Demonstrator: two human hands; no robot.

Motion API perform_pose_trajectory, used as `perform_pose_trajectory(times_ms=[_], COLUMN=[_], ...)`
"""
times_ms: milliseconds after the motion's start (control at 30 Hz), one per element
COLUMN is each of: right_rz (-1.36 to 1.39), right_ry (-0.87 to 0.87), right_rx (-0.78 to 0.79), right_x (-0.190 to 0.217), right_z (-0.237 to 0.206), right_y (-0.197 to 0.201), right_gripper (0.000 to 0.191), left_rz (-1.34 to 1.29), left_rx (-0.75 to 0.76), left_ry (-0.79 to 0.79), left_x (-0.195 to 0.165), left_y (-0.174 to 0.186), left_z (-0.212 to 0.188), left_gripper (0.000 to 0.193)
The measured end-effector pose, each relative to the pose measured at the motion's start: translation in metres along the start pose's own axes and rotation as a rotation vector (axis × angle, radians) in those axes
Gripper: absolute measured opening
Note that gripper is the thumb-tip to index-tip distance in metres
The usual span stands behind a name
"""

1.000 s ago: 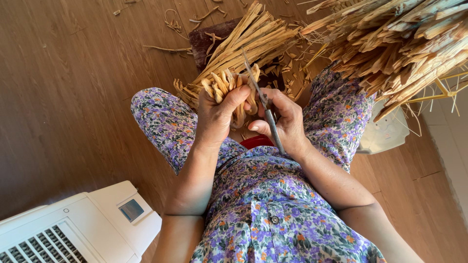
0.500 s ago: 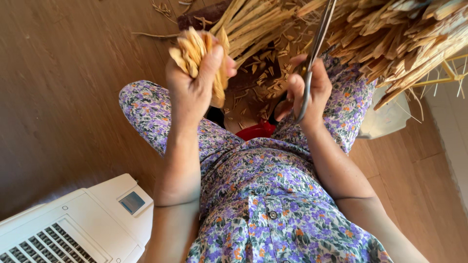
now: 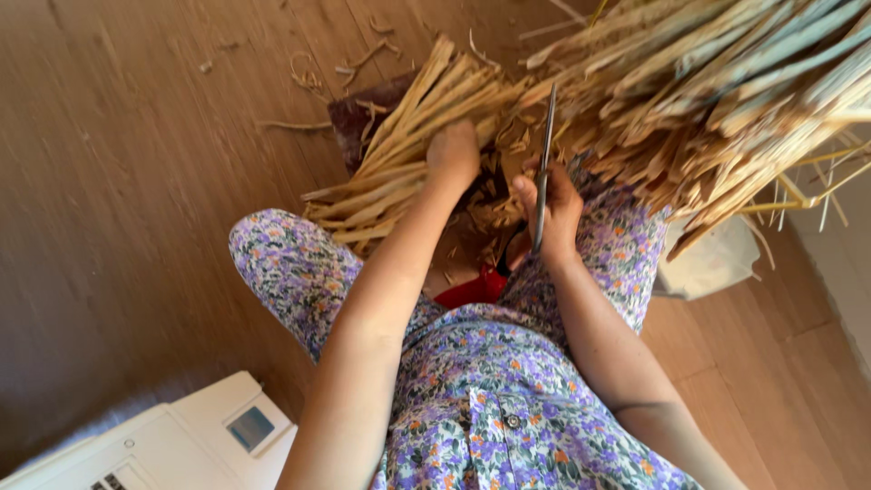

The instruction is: The person sits cross-legged on a small red stool and uses shears to cut dried plant stalks into shorter pieces. The person repeatedly picks up stalks, trims them, and places the cut pieces onto a pile on the floor.

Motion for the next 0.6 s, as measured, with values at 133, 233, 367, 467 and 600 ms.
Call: perform_pose_trajectory(times_ms=[133, 233, 367, 467, 600], right_rz=[0.022, 0.055, 0.071, -0.032, -0.055], right_ry=[-0.028, -0.066, -0.064, -0.025, 0.052], right_rx=[-0.002, 0.013, 0.055, 0.101, 0.17], right_x=[-0.002, -0.005, -0.01, -0.012, -0.007], right_z=[0.004, 0.005, 0.006, 0.004, -0.002], right_y=[-0.002, -0.005, -0.007, -0.005, -0.007], right_gripper=[0.034, 0.036, 0.037, 0.036, 0.037], left_rz=[0.145, 0.162, 0.076, -0.219, -0.511], left_rx=[0.002, 0.018, -0.141, -0.105, -0.379], left_ry=[0.039, 0.066, 0.006, 0.104, -0.086], left_x=[0.003, 0.008, 0.019, 0.029, 0.048], left_y=[-0.018, -0.019, -0.013, -0.004, 0.027], left_z=[0.003, 0.001, -0.006, -0.014, -0.052], left_gripper=[0.035, 0.04, 0.016, 0.012, 0.024])
Point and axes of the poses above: each hand's wrist, its own z-axis towards the middle knuckle, its own y-axis out of the back of the hand, x = y × z, the point moved 1 cm from there along z, towards the middle knuckle
